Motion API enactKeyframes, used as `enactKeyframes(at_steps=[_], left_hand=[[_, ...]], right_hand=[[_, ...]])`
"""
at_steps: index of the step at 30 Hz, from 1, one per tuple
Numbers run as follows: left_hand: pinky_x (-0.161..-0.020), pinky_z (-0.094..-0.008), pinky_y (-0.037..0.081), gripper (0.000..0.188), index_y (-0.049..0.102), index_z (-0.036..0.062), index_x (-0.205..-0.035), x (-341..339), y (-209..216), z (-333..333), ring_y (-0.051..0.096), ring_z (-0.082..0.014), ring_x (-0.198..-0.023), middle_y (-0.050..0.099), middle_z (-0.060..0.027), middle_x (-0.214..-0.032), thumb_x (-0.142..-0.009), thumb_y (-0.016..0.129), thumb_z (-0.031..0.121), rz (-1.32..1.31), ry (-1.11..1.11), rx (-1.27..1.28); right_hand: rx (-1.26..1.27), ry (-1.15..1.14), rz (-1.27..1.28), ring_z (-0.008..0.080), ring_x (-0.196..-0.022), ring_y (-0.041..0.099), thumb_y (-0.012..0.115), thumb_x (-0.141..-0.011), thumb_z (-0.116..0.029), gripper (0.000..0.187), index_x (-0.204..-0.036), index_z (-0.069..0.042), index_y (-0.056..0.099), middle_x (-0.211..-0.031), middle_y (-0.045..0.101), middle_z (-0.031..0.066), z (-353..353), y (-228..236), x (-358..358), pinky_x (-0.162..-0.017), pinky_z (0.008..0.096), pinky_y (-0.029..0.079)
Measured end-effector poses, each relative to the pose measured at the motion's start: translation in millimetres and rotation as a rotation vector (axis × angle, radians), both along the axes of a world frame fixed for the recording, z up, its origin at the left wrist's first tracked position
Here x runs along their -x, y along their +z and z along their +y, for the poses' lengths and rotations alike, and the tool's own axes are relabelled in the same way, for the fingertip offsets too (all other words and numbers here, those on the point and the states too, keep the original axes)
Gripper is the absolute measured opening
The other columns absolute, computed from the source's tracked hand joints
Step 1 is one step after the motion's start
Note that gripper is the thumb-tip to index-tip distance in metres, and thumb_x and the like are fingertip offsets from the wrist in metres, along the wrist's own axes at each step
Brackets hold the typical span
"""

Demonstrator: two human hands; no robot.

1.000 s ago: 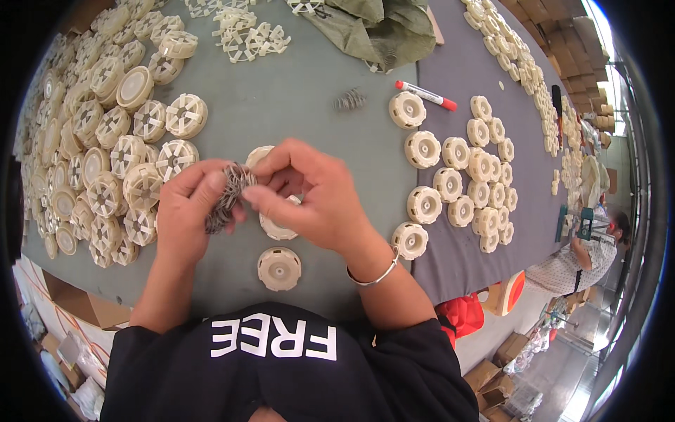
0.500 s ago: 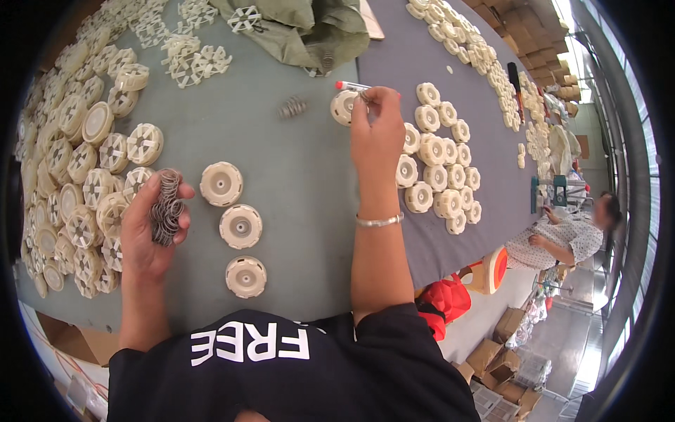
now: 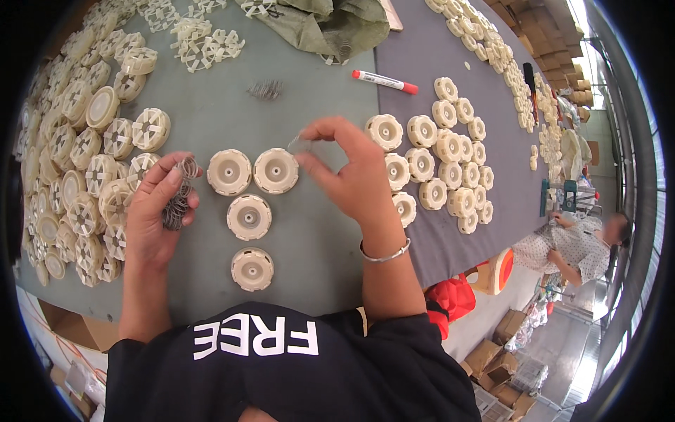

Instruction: The person assembles small white plastic components by hand. They pick up a circular plastic base, insert a metal spring into the center, and place a cross-shaped plastic piece on top. The person repeats this process for multiple units, stacking the finished assemblies on the table.

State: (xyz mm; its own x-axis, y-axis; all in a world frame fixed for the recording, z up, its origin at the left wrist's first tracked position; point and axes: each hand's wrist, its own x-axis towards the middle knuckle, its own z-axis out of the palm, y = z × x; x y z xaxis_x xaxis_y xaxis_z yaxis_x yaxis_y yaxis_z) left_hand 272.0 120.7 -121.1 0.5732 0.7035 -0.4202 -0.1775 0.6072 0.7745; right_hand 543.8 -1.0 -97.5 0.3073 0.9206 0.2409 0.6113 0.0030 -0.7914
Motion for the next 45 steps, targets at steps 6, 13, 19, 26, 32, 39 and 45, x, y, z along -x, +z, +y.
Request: enactKeyframes(at_steps=[6, 13, 19, 26, 32, 39, 45], left_hand=[[-0.053, -0.0218, 0.047, 0.031, 0.066, 0.0068, -0.128, 2, 1, -3, 0.066, -0.0095, -0.074, 0.071, -0.0072, -0.104, -0.1, 0.07, 0.021, -0.019, -0.054, -0.016], [-0.054, -0.0224, 0.05, 0.022, 0.072, 0.0022, -0.113, -6, 11, -17, 0.069, -0.0104, -0.071, 0.072, -0.0052, -0.091, -0.097, 0.076, 0.017, 0.026, -0.126, -0.114], [-0.054, -0.0228, 0.05, 0.02, 0.072, 0.0021, -0.107, 1, 9, -16, 0.069, -0.0101, -0.07, 0.073, -0.0043, -0.087, -0.097, 0.076, 0.019, 0.055, -0.318, -0.108], [-0.054, -0.0225, 0.05, 0.017, 0.072, 0.0026, -0.103, -8, 17, -26, 0.069, -0.0097, -0.07, 0.073, -0.0043, -0.088, -0.1, 0.073, 0.019, 0.023, -0.182, -0.15], [-0.05, -0.0231, 0.048, 0.03, 0.072, 0.0034, -0.097, 3, 24, -5, 0.068, -0.0111, -0.063, 0.073, -0.0053, -0.081, -0.105, 0.065, 0.031, -0.035, -0.574, -0.002], [-0.044, -0.0224, 0.045, 0.034, 0.07, 0.0017, -0.105, 13, 12, 6, 0.067, -0.0126, -0.057, 0.072, -0.0072, -0.08, -0.102, 0.066, 0.036, 0.036, -0.329, -0.02], [-0.047, -0.021, 0.047, 0.031, 0.07, 0.0018, -0.11, 5, 10, 3, 0.067, -0.0103, -0.062, 0.072, -0.0053, -0.087, -0.101, 0.068, 0.031, 0.126, -0.191, -0.092]], right_hand=[[0.076, 0.234, -0.268, 0.0224, -0.101, 0.066, 0.088, -0.075, -0.006, 0.036, -0.108, -0.005, 0.073, -0.102, 0.072, 0.0072, 4, -5, 13, -0.09, 0.0361, 0.053], [0.032, 0.242, 0.211, 0.0205, -0.09, 0.067, 0.088, -0.079, -0.008, 0.031, -0.106, -0.003, 0.075, -0.1, 0.071, 0.0082, 16, 11, 61, -0.081, 0.0346, 0.054], [-0.115, 0.406, 0.317, 0.0133, -0.08, 0.068, 0.086, -0.082, -0.007, 0.029, -0.109, -0.004, 0.076, -0.099, 0.071, 0.0063, 17, -7, 62, -0.071, 0.0274, 0.054], [-0.011, 0.171, 0.67, 0.0166, -0.084, 0.07, 0.089, -0.076, -0.004, 0.028, -0.101, -0.003, 0.077, -0.096, 0.072, 0.0079, 9, 4, 76, -0.07, 0.0289, 0.055], [-0.266, 0.477, 0.201, 0.0211, -0.093, 0.071, 0.091, -0.072, 0.003, 0.037, -0.106, 0.001, 0.074, -0.104, 0.07, 0.0127, 11, 5, 53, -0.079, 0.0337, 0.058], [-0.112, 0.172, -0.076, 0.0224, -0.087, 0.069, 0.085, -0.077, -0.005, 0.03, -0.105, -0.008, 0.075, -0.1, 0.071, 0.0057, 28, 5, 58, -0.074, 0.0331, 0.055], [-0.091, 0.258, -0.345, 0.0265, -0.088, 0.066, 0.08, -0.079, -0.006, 0.027, -0.106, -0.007, 0.073, -0.099, 0.067, 0.0066, 39, -10, 65, -0.076, 0.0367, 0.055]])
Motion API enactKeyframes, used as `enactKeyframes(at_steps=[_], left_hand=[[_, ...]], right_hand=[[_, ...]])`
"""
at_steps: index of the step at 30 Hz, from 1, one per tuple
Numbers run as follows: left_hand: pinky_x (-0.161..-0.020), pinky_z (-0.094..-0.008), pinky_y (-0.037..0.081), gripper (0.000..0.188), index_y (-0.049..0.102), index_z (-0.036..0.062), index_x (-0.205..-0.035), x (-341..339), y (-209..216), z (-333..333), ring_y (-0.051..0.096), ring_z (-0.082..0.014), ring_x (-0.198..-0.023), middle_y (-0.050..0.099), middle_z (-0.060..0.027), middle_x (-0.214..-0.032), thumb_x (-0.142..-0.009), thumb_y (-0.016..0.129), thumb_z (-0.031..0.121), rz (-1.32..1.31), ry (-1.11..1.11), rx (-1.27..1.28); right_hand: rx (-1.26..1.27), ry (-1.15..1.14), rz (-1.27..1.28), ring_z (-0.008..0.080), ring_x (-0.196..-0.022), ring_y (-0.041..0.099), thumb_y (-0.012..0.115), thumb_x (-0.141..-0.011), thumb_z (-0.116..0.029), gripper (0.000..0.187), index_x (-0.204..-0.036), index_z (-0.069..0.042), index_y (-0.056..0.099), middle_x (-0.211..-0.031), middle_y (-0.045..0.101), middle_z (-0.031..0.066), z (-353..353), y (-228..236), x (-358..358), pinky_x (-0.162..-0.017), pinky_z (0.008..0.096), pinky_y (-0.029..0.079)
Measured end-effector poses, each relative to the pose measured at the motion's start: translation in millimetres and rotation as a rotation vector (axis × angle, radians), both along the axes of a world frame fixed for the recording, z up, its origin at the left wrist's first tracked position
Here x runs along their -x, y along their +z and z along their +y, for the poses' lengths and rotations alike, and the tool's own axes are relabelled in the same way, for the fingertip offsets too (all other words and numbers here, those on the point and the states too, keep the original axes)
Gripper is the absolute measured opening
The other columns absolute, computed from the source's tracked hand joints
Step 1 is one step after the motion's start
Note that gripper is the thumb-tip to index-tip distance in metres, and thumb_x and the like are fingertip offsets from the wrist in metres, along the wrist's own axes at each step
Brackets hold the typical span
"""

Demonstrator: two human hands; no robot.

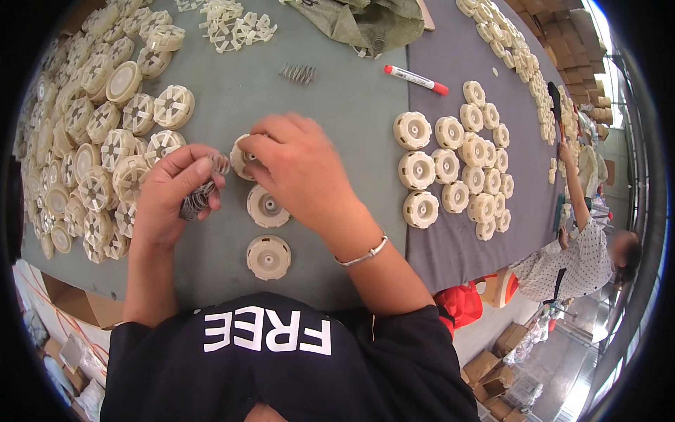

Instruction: The person assembles small white plastic components by hand. They pick up a circular plastic base, insert a metal spring into the center, and place a cross-shaped plastic piece on top. The person repeats this process for multiple units, stacking the finished assemblies on the table.

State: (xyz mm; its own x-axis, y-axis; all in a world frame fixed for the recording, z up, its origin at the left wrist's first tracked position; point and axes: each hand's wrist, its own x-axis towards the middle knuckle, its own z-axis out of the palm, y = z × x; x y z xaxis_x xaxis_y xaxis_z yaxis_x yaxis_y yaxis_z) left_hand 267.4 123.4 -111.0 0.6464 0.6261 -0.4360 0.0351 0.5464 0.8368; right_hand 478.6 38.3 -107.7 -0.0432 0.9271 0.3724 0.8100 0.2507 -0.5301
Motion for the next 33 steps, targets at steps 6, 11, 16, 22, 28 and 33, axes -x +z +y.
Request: enactKeyframes(at_steps=[6, 11, 16, 22, 28, 33], left_hand=[[-0.05, -0.0227, 0.047, 0.031, 0.074, 0.0016, -0.104, -7, 10, -26, 0.067, -0.0102, -0.066, 0.073, -0.0051, -0.088, -0.101, 0.071, 0.032, -0.079, -0.211, -0.007], [-0.049, -0.0228, 0.046, 0.031, 0.074, 0.0016, -0.1, -3, 18, -29, 0.067, -0.0105, -0.065, 0.072, -0.0047, -0.086, -0.102, 0.07, 0.032, -0.06, -0.277, 0.014], [-0.051, -0.0211, 0.047, 0.027, 0.068, 0.0015, -0.109, 4, 18, -36, 0.067, -0.0099, -0.07, 0.07, -0.0053, -0.094, -0.104, 0.063, 0.028, -0.125, -0.025, -0.088], [-0.058, -0.0233, 0.05, 0.044, 0.062, 0.001, -0.12, 27, 6, -59, 0.068, -0.0149, -0.077, 0.067, -0.0099, -0.11, -0.077, 0.064, 0.005, -0.177, -0.031, 0.076], [-0.052, -0.0242, 0.049, 0.041, 0.061, 0.0004, -0.116, 55, 3, -79, 0.069, -0.0164, -0.078, 0.065, -0.0093, -0.106, -0.075, 0.063, 0.005, -0.18, -0.312, 0.26], [-0.052, -0.0253, 0.05, 0.04, 0.058, -0.001, -0.117, 36, 4, -81, 0.069, -0.0172, -0.078, 0.064, -0.0108, -0.108, -0.078, 0.058, 0.003, -0.215, -0.197, 0.235]], right_hand=[[0.18, 0.106, 0.539, 0.0161, -0.083, 0.069, 0.082, -0.083, -0.005, 0.03, -0.112, -0.006, 0.074, -0.109, 0.069, 0.0086, -44, 34, 5, -0.073, 0.0287, 0.057], [0.104, -0.114, 1.03, 0.0127, -0.081, 0.069, 0.084, -0.082, -0.005, 0.025, -0.106, -0.006, 0.076, -0.102, 0.071, 0.0075, -83, 19, 27, -0.067, 0.0262, 0.058], [0.248, 0.076, 0.277, 0.0175, -0.087, 0.07, 0.085, -0.082, -0.011, 0.031, -0.111, -0.009, 0.073, -0.107, 0.069, 0.0027, -113, 6, 29, -0.076, 0.03, 0.056], [0.096, -0.017, 0.133, 0.0266, -0.108, 0.067, 0.085, -0.082, -0.024, 0.035, -0.114, -0.012, 0.074, -0.113, 0.068, 0.0055, -122, -1, 24, -0.092, 0.0402, 0.053], [0.123, -0.644, -0.324, 0.0389, -0.147, 0.042, 0.074, -0.093, -0.038, 0.054, -0.14, -0.015, 0.065, -0.154, 0.053, 0.015, -163, -21, -97, -0.122, 0.0515, 0.03], [0.295, -0.406, -0.166, 0.0405, -0.153, 0.033, 0.071, -0.095, -0.041, 0.059, -0.147, -0.017, 0.059, -0.163, 0.042, 0.0161, -165, -10, -28, -0.125, 0.0532, 0.025]])
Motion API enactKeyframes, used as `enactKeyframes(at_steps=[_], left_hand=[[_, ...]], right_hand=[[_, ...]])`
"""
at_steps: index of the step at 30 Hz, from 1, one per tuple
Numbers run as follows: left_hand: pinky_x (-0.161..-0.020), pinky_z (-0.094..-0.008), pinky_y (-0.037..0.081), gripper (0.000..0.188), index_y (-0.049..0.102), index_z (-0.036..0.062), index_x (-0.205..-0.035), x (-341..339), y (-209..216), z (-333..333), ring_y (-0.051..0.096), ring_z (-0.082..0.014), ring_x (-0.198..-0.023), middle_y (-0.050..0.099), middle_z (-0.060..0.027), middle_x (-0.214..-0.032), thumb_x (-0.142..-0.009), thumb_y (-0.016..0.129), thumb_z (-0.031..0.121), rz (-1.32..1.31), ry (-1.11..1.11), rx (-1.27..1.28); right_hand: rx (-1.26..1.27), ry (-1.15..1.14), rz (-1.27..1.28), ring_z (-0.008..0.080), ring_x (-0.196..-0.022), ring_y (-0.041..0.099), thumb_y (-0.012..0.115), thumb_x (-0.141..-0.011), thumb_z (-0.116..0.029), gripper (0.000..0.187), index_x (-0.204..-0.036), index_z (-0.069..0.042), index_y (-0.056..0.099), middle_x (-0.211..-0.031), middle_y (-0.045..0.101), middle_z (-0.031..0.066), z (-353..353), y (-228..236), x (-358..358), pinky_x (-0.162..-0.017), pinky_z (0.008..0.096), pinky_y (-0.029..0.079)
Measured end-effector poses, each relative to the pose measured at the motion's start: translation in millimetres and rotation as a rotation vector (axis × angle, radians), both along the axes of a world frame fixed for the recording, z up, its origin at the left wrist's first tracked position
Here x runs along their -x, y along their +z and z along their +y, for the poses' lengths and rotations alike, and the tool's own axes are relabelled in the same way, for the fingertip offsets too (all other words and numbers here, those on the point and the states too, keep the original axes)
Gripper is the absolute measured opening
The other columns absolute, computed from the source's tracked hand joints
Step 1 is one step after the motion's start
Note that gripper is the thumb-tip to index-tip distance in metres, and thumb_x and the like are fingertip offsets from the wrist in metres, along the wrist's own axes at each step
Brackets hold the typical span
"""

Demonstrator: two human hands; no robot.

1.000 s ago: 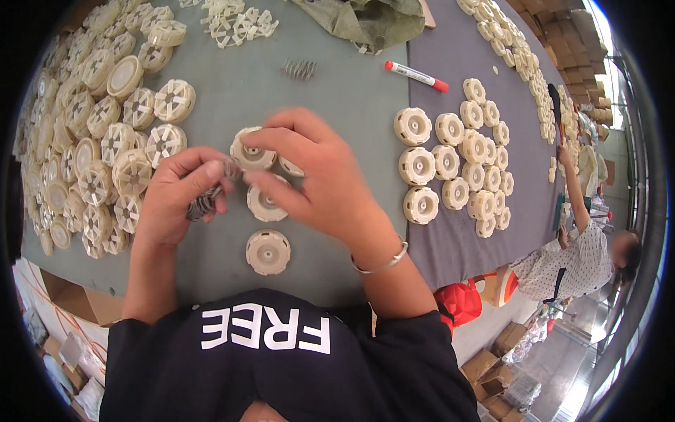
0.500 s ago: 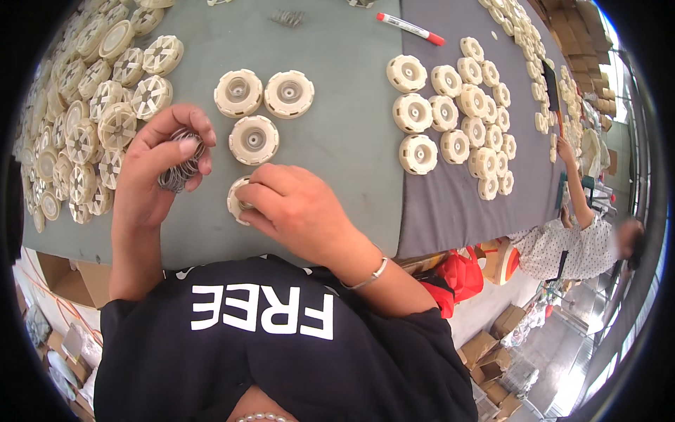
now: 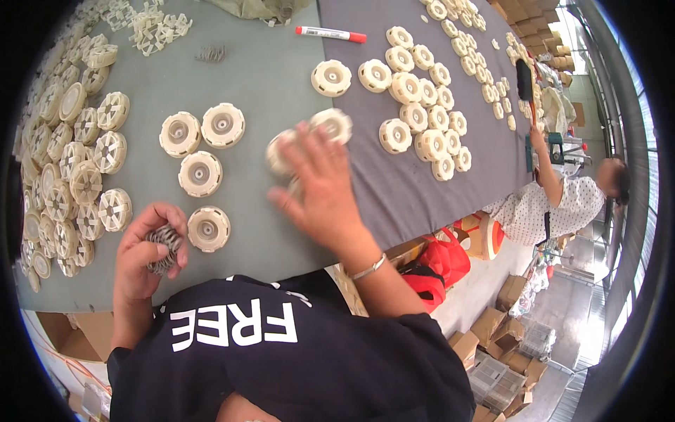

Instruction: The person assembles small white plastic components by hand. They pick up a circular plastic base, insert a metal spring into the center, and place a cross-shaped plastic piece on top. The person repeats this process for multiple units, stacking the finished assemblies on the table.

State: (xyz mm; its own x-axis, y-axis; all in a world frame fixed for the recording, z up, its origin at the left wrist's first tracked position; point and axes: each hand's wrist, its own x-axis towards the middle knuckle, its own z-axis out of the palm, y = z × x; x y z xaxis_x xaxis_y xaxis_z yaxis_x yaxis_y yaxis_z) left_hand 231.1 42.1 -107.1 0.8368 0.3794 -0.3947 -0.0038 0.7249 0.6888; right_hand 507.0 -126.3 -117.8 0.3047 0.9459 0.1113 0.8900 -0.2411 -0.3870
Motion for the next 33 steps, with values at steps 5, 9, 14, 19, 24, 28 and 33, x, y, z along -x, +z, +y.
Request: enactKeyframes(at_steps=[5, 9, 14, 19, 24, 28, 33], left_hand=[[-0.054, -0.0241, 0.051, 0.033, 0.059, -0.0005, -0.118, -19, 3, 21, 0.068, -0.0153, -0.078, 0.064, -0.0088, -0.108, -0.085, 0.057, 0.005, 0.017, 0.128, -0.072], [-0.054, -0.0231, 0.051, 0.03, 0.06, 0.0022, -0.123, -39, 11, 31, 0.072, -0.016, -0.085, 0.068, -0.0094, -0.113, -0.093, 0.063, 0.008, 0.017, 0.166, -0.024], [-0.069, -0.0238, 0.062, 0.031, 0.061, 0.0072, -0.122, -48, 11, 10, 0.073, -0.0168, -0.101, 0.067, -0.0144, -0.134, -0.094, 0.071, -0.003, -0.112, 0.198, -0.127], [-0.071, -0.0235, 0.061, 0.034, 0.063, 0.0024, -0.128, -56, 1, 1, 0.069, -0.0139, -0.108, 0.066, -0.0162, -0.138, -0.096, 0.067, -0.007, -0.186, 0.185, -0.424], [-0.067, -0.0244, 0.059, 0.029, 0.069, -0.0011, -0.127, -55, 10, 0, 0.072, -0.0122, -0.097, 0.072, -0.0156, -0.126, -0.098, 0.069, 0.0, 0.073, 0.216, -0.632], [-0.054, -0.0231, 0.051, 0.027, 0.068, -0.0003, -0.123, -38, 1, 19, 0.073, -0.0142, -0.083, 0.073, -0.015, -0.115, -0.103, 0.063, 0.017, 0.025, 0.201, -0.21], [-0.054, -0.0225, 0.051, 0.028, 0.066, 0.0017, -0.127, -45, 0, 20, 0.071, -0.0133, -0.079, 0.07, -0.0113, -0.113, -0.1, 0.058, 0.007, -0.003, 0.215, -0.213]], right_hand=[[-0.204, -0.154, -0.095, 0.0413, -0.152, 0.035, 0.068, -0.098, -0.044, 0.061, -0.149, -0.011, 0.056, -0.163, 0.04, 0.021, 48, -16, -71, -0.124, 0.0549, 0.026], [-0.228, -0.093, 0.07, 0.0413, -0.146, 0.042, 0.069, -0.098, -0.04, 0.057, -0.144, -0.008, 0.059, -0.161, 0.042, 0.0232, 71, -24, -102, -0.12, 0.0517, 0.032], [-0.324, 0.052, 0.55, 0.0276, -0.108, 0.067, 0.078, -0.092, -0.022, 0.034, -0.12, -0.003, 0.072, -0.116, 0.072, 0.0144, 59, 20, -7, -0.094, 0.0362, 0.051], [-0.26, 0.09, 1.297, 0.0188, -0.095, 0.068, 0.076, -0.095, -0.014, 0.023, -0.114, -0.002, 0.074, -0.104, 0.074, 0.0091, 61, 7, 48, -0.085, 0.0321, 0.053], [-0.427, 0.111, 0.927, 0.0158, -0.094, 0.07, 0.075, -0.095, -0.007, 0.026, -0.12, -0.001, 0.072, -0.109, 0.076, 0.009, 60, 7, 44, -0.084, 0.0317, 0.056], [-0.502, 0.026, 0.669, 0.016, -0.093, 0.071, 0.073, -0.093, 0.003, 0.037, -0.129, 0.003, 0.065, -0.11, 0.073, 0.0108, 59, 25, 17, -0.084, 0.0294, 0.058], [-0.381, 0.03, 0.631, 0.0128, -0.089, 0.068, 0.072, -0.09, 0.008, 0.036, -0.124, 0.001, 0.067, -0.101, 0.069, 0.0075, 58, 17, -31, -0.081, 0.0272, 0.057]])
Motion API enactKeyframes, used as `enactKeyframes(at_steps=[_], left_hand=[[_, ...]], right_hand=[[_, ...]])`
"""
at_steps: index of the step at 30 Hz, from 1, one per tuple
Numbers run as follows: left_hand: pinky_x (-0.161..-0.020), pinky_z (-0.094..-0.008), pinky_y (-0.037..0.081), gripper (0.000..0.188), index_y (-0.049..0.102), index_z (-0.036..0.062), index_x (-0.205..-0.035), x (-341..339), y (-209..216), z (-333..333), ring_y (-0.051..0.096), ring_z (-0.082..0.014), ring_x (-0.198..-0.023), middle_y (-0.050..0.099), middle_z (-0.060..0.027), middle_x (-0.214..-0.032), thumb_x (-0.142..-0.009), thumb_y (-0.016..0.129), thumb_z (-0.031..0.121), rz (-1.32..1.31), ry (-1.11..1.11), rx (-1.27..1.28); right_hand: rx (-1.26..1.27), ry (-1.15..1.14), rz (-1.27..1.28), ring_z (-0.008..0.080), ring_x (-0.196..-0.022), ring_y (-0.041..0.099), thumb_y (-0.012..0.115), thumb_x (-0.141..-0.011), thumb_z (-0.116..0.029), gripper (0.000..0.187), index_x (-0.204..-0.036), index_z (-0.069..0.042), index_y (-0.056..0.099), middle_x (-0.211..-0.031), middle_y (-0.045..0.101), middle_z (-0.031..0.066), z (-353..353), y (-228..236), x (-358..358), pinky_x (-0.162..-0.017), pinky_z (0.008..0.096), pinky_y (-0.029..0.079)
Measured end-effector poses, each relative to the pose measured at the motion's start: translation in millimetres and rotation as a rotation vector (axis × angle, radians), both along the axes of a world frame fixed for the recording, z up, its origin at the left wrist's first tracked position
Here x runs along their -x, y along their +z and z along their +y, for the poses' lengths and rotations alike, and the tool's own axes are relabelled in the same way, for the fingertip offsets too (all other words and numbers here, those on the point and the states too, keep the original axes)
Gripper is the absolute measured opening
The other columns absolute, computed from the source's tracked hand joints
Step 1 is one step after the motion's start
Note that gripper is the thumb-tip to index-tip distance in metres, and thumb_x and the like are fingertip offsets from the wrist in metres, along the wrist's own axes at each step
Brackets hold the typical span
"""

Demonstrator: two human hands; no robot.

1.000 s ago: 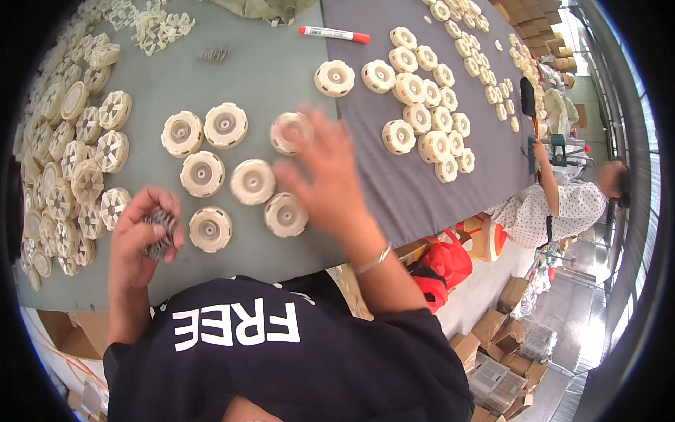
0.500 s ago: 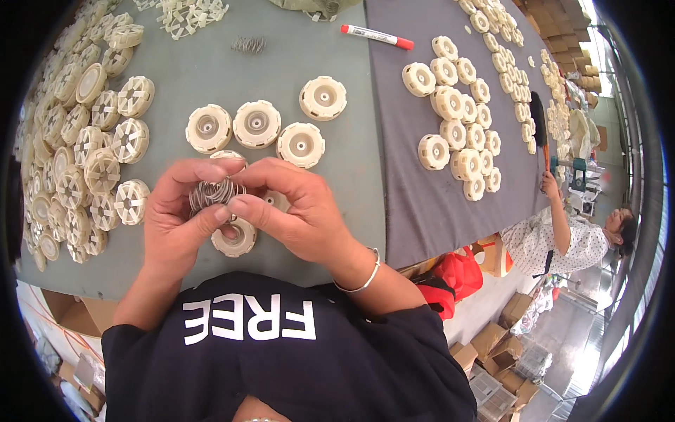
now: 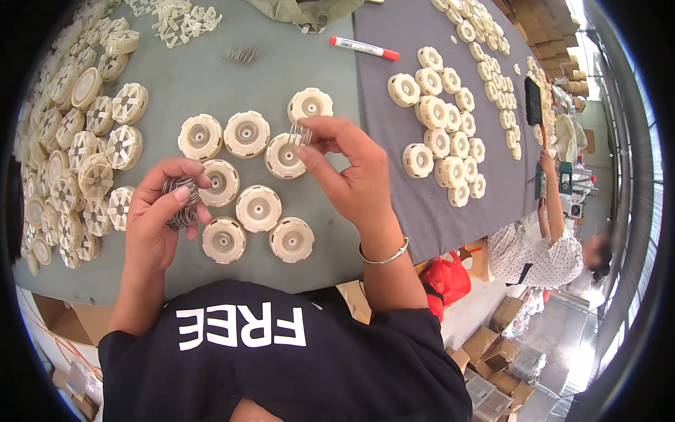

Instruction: The person assembles small white plastic components by hand. They pick up a circular plastic base, insert a metal spring into the center, and place a cross-shaped plastic piece on top. The person repeats this process for multiple units, stacking the finished assemblies on the table.

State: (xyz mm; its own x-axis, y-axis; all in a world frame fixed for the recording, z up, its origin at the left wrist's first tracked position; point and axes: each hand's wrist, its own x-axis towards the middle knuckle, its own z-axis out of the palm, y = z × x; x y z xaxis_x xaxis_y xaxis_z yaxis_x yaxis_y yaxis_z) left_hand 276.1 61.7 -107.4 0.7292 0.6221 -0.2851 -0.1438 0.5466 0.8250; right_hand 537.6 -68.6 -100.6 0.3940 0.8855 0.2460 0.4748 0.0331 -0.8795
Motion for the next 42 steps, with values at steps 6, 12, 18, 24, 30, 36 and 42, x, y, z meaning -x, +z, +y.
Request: enactKeyframes(at_steps=[6, 12, 18, 24, 30, 36, 42], left_hand=[[-0.056, -0.0227, 0.051, 0.027, 0.066, 0.0019, -0.125, 0, -4, 0, 0.071, -0.0128, -0.078, 0.07, -0.0096, -0.111, -0.1, 0.06, 0.008, 0.016, -0.028, 0.012], [-0.057, -0.023, 0.051, 0.028, 0.065, 0.0018, -0.127, 0, -6, 3, 0.071, -0.0125, -0.079, 0.07, -0.0088, -0.111, -0.099, 0.06, 0.008, 0.019, -0.027, 0.01], [-0.057, -0.0236, 0.052, 0.03, 0.064, 0.0017, -0.128, 1, -10, 1, 0.071, -0.0129, -0.08, 0.07, -0.0085, -0.113, -0.099, 0.061, 0.008, -0.007, 0.003, 0.032], [-0.059, -0.0245, 0.054, 0.031, 0.064, 0.0024, -0.129, -3, -6, 1, 0.071, -0.0135, -0.082, 0.07, -0.0083, -0.116, -0.098, 0.065, 0.009, -0.007, -0.056, 0.007], [-0.062, -0.024, 0.056, 0.033, 0.065, 0.0037, -0.13, 1, -11, 2, 0.072, -0.0141, -0.086, 0.069, -0.0076, -0.118, -0.097, 0.068, 0.006, -0.053, -0.013, 0.082], [-0.071, -0.0231, 0.058, 0.033, 0.067, 0.0019, -0.127, -2, -10, -5, 0.072, -0.0137, -0.094, 0.066, -0.0077, -0.124, -0.094, 0.071, -0.001, -0.092, 0.017, -0.127], [-0.072, -0.0221, 0.057, 0.028, 0.068, 0.0012, -0.12, -5, -7, -10, 0.071, -0.0117, -0.094, 0.067, -0.0056, -0.113, -0.093, 0.072, -0.004, -0.037, 0.075, -0.301]], right_hand=[[0.401, -0.27, -0.68, 0.0252, -0.088, 0.065, 0.072, -0.083, 0.003, 0.028, -0.11, -0.003, 0.071, -0.099, 0.067, 0.0104, -14, 11, -8, -0.081, 0.0359, 0.055], [0.24, -0.101, -0.681, 0.0253, -0.087, 0.068, 0.069, -0.088, 0.003, 0.032, -0.118, -0.004, 0.071, -0.109, 0.071, 0.0137, -17, -14, -23, -0.08, 0.0339, 0.056], [0.165, -0.272, -0.056, 0.0175, -0.087, 0.069, 0.072, -0.092, -0.002, 0.028, -0.12, -0.002, 0.072, -0.11, 0.073, 0.0099, -8, -8, -22, -0.08, 0.0317, 0.057], [0.112, -0.068, -0.59, 0.023, -0.08, 0.066, 0.078, -0.088, -0.012, 0.022, -0.108, -0.004, 0.073, -0.101, 0.068, 0.0096, 47, -4, -44, -0.074, 0.0357, 0.054], [0.261, -0.101, -0.559, 0.0202, -0.077, 0.066, 0.079, -0.089, -0.015, 0.023, -0.108, -0.004, 0.073, -0.095, 0.068, 0.0094, 65, 0, -38, -0.071, 0.0327, 0.053], [0.217, 0.175, 0.475, 0.0112, -0.084, 0.068, 0.075, -0.095, -0.005, 0.021, -0.114, 0.003, 0.071, -0.1, 0.073, 0.0069, 26, 16, 47, -0.074, 0.0265, 0.058], [0.056, 0.35, 0.41, 0.0158, -0.1, 0.071, 0.071, -0.095, 0.004, 0.025, -0.119, 0.008, 0.066, -0.114, 0.071, 0.0134, 23, -4, 63, -0.084, 0.0297, 0.061]])
